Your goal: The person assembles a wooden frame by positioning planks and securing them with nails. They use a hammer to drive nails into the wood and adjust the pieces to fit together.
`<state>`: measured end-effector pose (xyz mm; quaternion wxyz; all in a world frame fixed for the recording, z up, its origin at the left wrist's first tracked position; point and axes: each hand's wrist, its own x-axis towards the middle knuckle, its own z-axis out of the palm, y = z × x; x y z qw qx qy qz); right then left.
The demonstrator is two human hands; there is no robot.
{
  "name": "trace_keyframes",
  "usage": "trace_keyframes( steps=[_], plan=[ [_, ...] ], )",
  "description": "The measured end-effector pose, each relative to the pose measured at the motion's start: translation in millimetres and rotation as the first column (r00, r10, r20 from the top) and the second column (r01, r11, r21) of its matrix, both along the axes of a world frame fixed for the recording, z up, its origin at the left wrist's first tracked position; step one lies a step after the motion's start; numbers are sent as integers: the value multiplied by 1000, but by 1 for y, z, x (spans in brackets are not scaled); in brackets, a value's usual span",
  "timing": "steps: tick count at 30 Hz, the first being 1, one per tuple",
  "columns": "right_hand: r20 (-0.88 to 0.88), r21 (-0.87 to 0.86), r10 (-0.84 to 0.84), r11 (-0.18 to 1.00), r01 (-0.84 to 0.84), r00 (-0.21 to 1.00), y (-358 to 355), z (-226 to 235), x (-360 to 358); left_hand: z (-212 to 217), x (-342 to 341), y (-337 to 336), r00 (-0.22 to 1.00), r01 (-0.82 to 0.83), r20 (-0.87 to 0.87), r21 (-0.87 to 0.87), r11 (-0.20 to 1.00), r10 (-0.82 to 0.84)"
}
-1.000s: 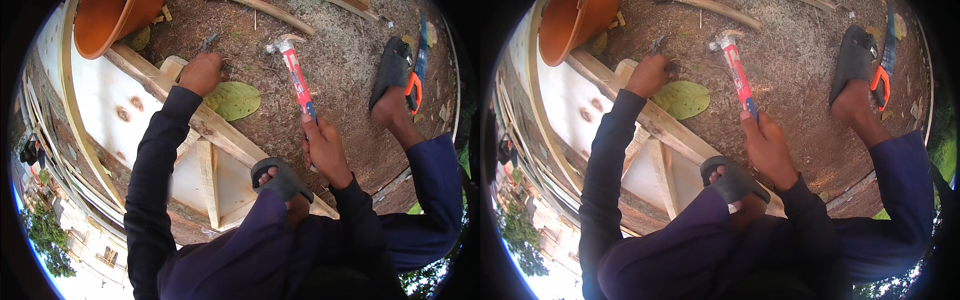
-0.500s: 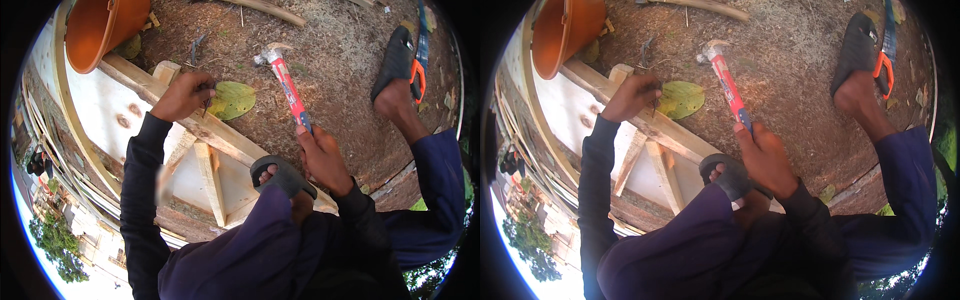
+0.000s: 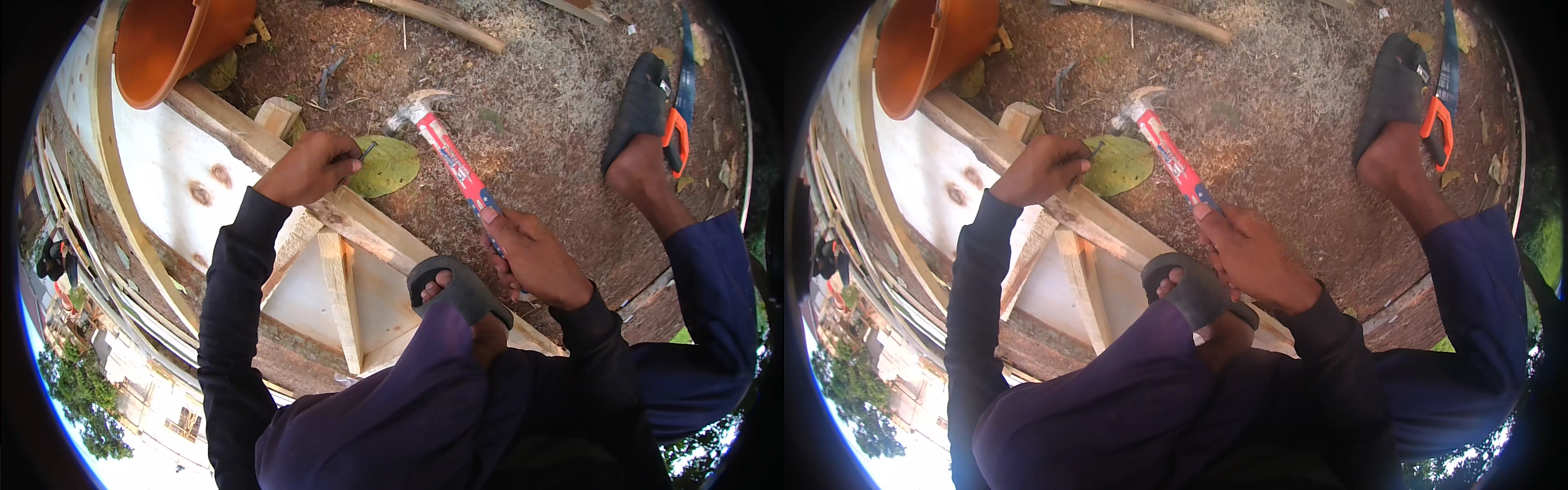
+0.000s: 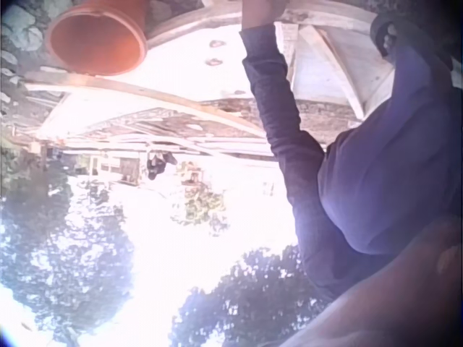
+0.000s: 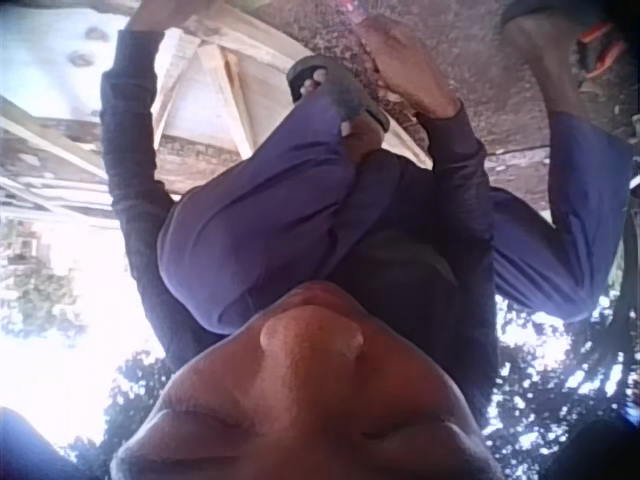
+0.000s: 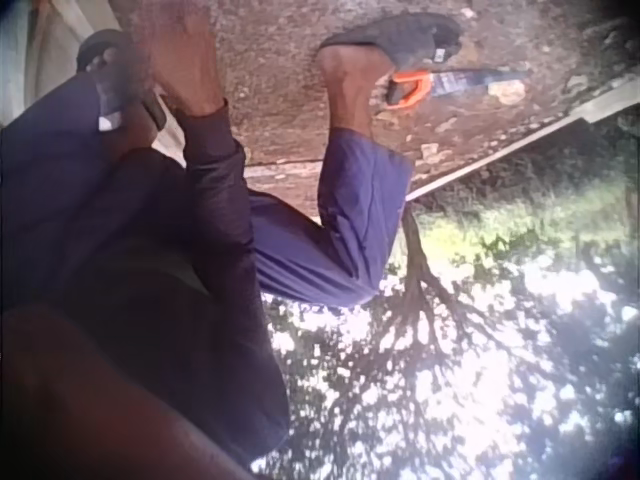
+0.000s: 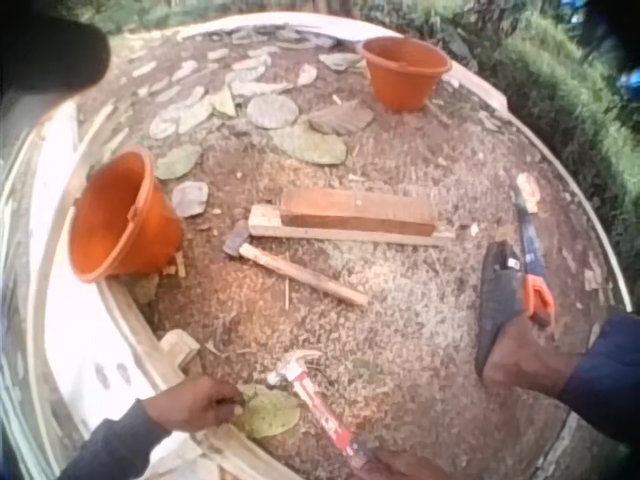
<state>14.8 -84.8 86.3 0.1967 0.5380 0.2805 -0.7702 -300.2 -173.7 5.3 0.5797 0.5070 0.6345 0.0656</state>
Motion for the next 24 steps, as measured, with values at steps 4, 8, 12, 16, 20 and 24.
trace_keyframes(
  steps=[4,8,12,16,20,24],
  plan=[
    [38,189,-348,923,335,937,26,-3,-2,-3,-1,-2,1000,4,-18,66,998,-3],
    [49,334,-430,858,391,902,5,-8,-13,-5,2,-5,999,-4,-34,117,993,8],
    [-9,54,4,999,-4,1000,-15,-6,-3,-6,-2,-3,999,24,-42,131,991,-18],
    [64,285,-466,856,431,883,37,-7,7,-3,-2,-8,999,-2,-41,98,995,6],
    [35,421,-521,781,460,853,26,-13,-3,-2,1,-3,999,-28,-36,40,999,29],
    [25,9,26,1000,-26,999,-18,-6,-2,-1,-3,2,999,18,-44,56,998,-15]
  ],
)
